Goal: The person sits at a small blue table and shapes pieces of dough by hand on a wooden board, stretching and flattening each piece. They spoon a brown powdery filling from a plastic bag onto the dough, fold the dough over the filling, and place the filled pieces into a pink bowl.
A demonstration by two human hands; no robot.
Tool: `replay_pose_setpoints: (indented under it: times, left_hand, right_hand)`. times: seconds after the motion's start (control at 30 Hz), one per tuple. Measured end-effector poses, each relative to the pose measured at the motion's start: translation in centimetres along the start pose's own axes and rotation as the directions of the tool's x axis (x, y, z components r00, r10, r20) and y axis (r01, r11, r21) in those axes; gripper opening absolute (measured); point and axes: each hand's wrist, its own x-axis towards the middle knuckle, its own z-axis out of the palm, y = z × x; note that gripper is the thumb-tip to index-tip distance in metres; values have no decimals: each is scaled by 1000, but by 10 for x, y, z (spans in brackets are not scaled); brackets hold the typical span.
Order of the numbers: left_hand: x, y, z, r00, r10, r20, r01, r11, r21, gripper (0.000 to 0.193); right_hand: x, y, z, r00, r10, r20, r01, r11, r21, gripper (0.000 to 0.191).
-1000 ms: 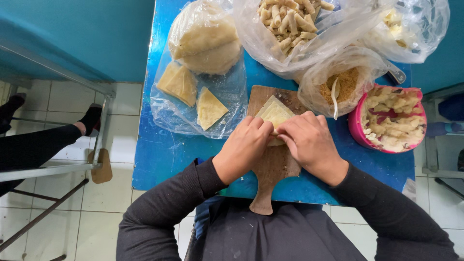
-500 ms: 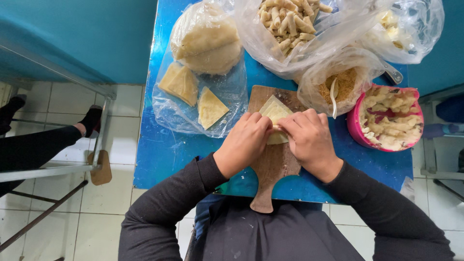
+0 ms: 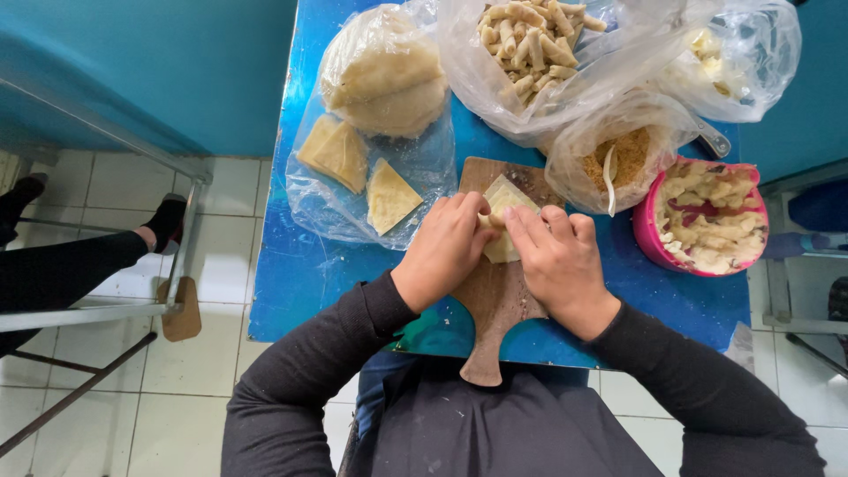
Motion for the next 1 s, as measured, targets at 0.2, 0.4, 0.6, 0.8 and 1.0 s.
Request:
replay_pose_setpoints:
  times: [0.2, 0.4, 0.6, 0.8, 1.0]
  left_hand:
    - [3, 5, -6, 998, -30, 55, 32, 999, -22, 37]
    - [9, 13, -13, 983, 156, -102, -156, 988, -1, 42]
    - [13, 9, -7, 987, 148, -57, -148, 989, -8, 20]
    - [14, 14, -8, 981, 165, -100, -172, 983, -61, 20]
    - [13, 15, -12, 987, 103, -125, -99, 994, 42, 21]
  right_hand:
    - [13, 16, 5, 988, 135, 77, -152, 940, 306, 41]
    - [19, 29, -4, 946, 286, 150, -318, 743, 590, 29]
    - [23, 36, -15, 911, 297, 286, -410, 579, 705, 21]
    - [35, 48, -33, 908, 241, 343, -412, 661, 628, 18]
    - [60, 90, -48, 887, 452, -95, -294, 712, 638, 21]
